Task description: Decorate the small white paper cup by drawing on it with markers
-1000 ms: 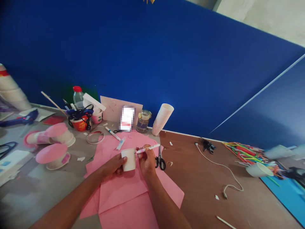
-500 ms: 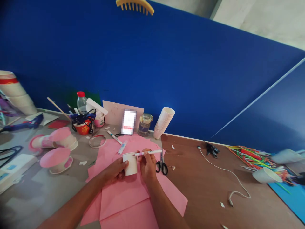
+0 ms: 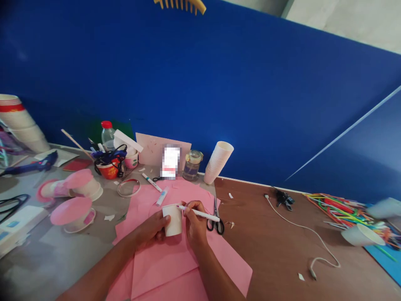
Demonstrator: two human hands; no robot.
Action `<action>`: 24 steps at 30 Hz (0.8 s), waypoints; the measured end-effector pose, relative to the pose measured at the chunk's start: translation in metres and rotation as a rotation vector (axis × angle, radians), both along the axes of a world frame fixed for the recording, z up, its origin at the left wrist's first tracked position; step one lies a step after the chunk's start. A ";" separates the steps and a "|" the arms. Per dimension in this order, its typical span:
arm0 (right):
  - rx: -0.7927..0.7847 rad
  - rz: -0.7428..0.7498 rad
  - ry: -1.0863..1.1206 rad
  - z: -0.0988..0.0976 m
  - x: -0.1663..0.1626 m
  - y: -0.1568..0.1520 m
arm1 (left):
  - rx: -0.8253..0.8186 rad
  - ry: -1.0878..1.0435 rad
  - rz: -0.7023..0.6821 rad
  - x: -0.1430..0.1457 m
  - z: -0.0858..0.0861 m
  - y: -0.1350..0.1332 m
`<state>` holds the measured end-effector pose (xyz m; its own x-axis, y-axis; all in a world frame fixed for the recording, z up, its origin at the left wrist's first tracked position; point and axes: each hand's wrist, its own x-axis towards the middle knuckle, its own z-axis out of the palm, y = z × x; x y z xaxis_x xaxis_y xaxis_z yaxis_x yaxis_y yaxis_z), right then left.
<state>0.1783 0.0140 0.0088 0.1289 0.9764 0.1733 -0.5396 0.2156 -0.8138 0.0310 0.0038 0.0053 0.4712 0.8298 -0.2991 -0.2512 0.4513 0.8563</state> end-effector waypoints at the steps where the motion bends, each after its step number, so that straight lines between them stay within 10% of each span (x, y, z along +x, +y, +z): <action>1: 0.005 -0.006 -0.009 0.000 -0.001 -0.001 | 0.001 -0.001 0.000 0.000 0.000 0.000; 24: -0.086 -0.042 -0.036 -0.005 -0.002 -0.003 | -0.008 0.002 -0.009 -0.001 -0.003 -0.001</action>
